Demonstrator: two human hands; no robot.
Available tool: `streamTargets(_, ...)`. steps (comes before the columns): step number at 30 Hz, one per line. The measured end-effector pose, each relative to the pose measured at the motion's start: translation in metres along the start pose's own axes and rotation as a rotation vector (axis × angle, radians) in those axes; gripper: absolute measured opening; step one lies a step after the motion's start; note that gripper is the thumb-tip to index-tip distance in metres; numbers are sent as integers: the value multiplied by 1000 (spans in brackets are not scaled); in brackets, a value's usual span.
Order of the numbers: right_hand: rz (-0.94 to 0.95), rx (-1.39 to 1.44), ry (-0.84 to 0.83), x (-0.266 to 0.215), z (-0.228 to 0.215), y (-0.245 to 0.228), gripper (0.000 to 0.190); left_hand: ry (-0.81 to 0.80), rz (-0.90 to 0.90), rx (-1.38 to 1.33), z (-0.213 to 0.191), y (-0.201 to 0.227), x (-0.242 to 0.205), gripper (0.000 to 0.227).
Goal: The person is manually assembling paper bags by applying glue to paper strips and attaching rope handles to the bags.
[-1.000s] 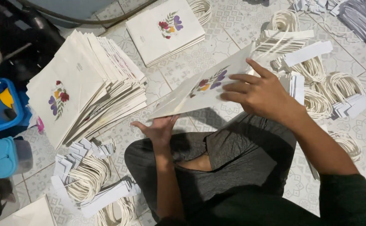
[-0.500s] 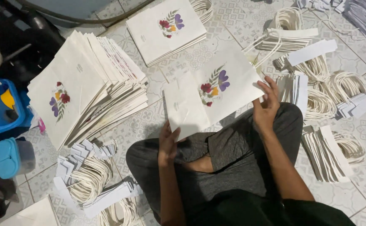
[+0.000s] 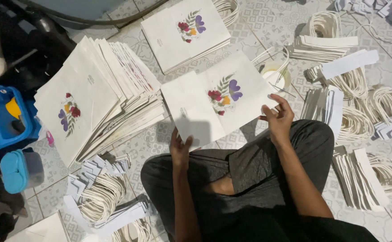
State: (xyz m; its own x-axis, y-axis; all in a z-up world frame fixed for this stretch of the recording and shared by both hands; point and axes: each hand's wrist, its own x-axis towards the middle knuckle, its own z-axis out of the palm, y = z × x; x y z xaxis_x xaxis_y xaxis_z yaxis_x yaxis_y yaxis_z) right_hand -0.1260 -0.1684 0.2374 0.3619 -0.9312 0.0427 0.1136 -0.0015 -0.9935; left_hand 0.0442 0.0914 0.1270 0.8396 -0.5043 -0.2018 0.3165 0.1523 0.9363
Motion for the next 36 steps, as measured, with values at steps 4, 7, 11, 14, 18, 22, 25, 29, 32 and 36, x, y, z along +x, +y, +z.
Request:
streamTargets(4,69,21,21,52,7,46,43,85,39,148,-8,-13,57,73)
streamTargets(7,75,25,-15,92,33,63,42,193,92,191,4,-1,99,69)
streamTargets(11,66,8,-40,149,84,68,39,303,167,308,23,13,173,64)
streamTargets(14,47,-3,-50,193,119,77,38,369,303,427,56,63,209,59)
streamTargets(18,8,18,-86,251,165,89,39,460,500,414,66,78,278,63)
streamTargets(22,17,-5,-153,294,189,112,39,488,607,483,55,48,347,49)
streamTargets(25,7,18,-194,316,193,138,40,508,661,520,45,26,381,50)
streamTargets(29,50,-178,-294,334,175,178,43,330,648,663,21,-17,408,51)
streamTargets(32,42,-326,-288,336,168,184,40,221,605,745,-2,-61,427,71)
streamTargets(36,-23,-344,-181,356,158,212,38,244,523,733,6,-54,417,82)
